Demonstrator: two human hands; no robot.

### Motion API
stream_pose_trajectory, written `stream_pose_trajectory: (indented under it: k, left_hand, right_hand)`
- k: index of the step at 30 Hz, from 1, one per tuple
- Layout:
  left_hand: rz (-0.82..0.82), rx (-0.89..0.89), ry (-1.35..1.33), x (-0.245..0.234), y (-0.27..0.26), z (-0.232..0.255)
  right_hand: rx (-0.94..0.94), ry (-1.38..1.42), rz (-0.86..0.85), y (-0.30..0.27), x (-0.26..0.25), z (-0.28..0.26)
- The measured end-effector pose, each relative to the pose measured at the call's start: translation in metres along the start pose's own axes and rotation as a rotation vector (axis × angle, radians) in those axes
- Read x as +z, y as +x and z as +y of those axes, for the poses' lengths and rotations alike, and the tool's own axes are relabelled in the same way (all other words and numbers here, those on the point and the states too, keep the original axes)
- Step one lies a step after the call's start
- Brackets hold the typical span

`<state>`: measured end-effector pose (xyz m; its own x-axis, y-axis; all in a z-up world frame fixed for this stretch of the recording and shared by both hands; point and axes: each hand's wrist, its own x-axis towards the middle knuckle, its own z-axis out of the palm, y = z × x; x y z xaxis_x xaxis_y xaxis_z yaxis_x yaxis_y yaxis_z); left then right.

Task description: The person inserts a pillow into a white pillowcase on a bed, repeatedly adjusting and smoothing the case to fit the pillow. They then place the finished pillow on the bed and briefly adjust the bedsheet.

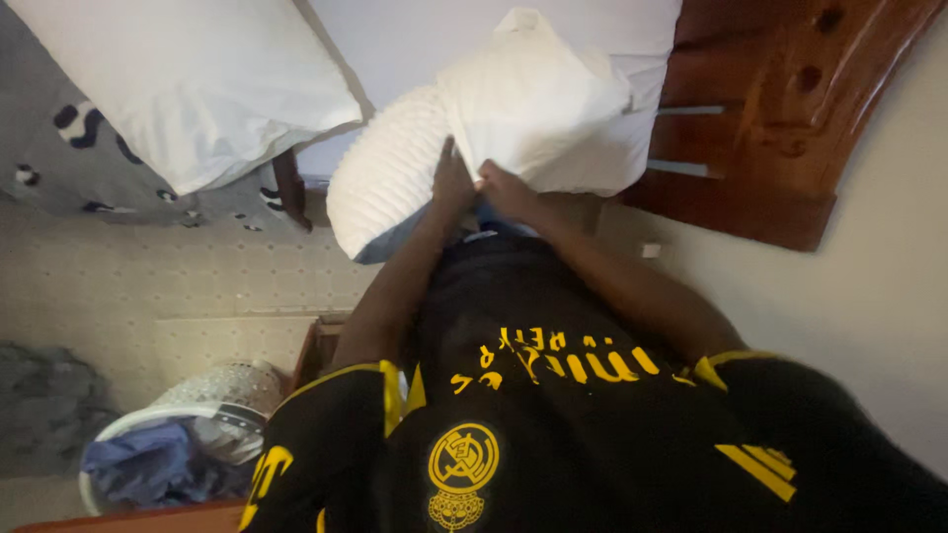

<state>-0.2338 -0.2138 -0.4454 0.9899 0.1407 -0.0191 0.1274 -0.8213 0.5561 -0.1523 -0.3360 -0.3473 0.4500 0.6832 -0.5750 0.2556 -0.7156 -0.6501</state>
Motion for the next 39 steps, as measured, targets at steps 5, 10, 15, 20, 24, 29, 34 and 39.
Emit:
stream_pose_trajectory:
  k: [5, 10, 15, 20, 24, 29, 34, 39]
  left_hand:
    - [-0.458, 0.019, -0.317, -0.041, 0.012, -0.041]
    - [-0.114, -0.344, -0.335, -0.108, 0.026, -0.109]
    - [-0.388, -0.401, -0.154, -0.093, 0.014, -0.099]
    - [-0.179, -0.209, 0.219, -0.034, 0.001, -0.093]
    - [-0.344, -0.287, -0.212, -0.015, 0.022, -0.118]
    - [-0.068, -0.586, -0.18, -0.024, 0.034, -0.179]
    - [-0.264, -0.638, -0.401, 0.004, 0.023, -0.197]
    - [-0.395, -0.499, -0.304, -0.002, 0.021, -0.169]
  right_hand:
    - [-0.007, -0.051, 0.233, 0.013, -0.026, -0.017]
    - [-0.031, -0.301, 0.397, 0.065, -0.013, -0.038]
    - [0.194, -0.531, 0.253, 0.123, 0.025, -0.017]
    - [-0.191, -0.62, -0.321, 0.095, 0.052, 0.013]
    - [-0.056, -0.358, -0.055, 0.055, 0.029, 0.011]
    - [0.181, -0.322, 0.313, 0.075, 0.046, -0.022]
    - [0.372, -0.152, 0.253, 0.108, 0.054, -0.004]
    - [0.043, 0.077, 0.044, 0.075, -0.009, 0.043]
